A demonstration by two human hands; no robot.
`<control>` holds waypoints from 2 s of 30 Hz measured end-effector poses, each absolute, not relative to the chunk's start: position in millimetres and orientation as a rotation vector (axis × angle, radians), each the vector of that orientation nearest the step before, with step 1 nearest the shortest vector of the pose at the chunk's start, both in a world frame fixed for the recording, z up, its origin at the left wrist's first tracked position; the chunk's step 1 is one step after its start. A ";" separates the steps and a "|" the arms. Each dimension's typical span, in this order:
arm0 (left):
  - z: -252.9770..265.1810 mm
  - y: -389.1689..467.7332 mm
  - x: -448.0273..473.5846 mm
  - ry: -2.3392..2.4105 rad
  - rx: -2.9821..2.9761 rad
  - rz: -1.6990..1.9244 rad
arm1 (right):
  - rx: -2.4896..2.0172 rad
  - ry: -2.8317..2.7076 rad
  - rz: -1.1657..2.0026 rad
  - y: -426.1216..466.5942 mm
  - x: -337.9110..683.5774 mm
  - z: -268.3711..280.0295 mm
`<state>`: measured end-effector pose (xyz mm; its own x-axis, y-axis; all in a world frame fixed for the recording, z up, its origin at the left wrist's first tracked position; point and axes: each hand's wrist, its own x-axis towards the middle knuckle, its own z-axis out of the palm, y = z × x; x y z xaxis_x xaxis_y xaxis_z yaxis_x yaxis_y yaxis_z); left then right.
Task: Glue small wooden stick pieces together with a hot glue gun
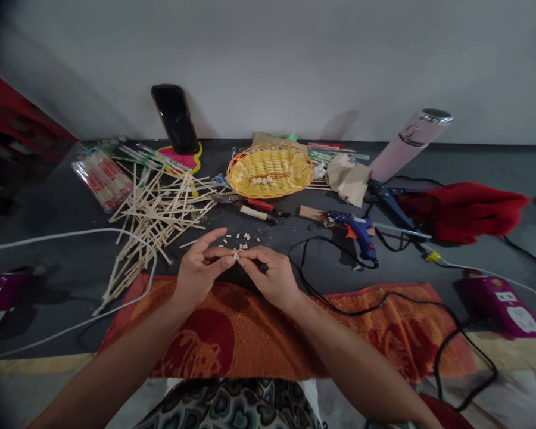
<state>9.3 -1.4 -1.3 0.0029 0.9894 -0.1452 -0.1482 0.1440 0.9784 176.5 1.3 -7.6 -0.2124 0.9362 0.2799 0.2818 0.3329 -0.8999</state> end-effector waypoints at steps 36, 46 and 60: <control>-8.1 8.0 3.9 0.846 0.502 1.001 | -1.123 -1.690 1.030 4.9 186.5 -6.5; -9.1 10.8 1.4 0.819 0.500 1.030 | -1.167 -1.686 1.085 7.6 187.6 -9.7; -5.0 13.7 -3.0 0.811 0.485 1.091 | -1.243 -1.725 0.880 12.4 194.7 -9.3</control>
<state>-3.0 13.7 -5.0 0.2257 0.9144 -0.3360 -0.5845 0.4030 0.7042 194.7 12.4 -9.3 -0.1808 0.9599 0.2144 0.3903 0.2701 -0.8802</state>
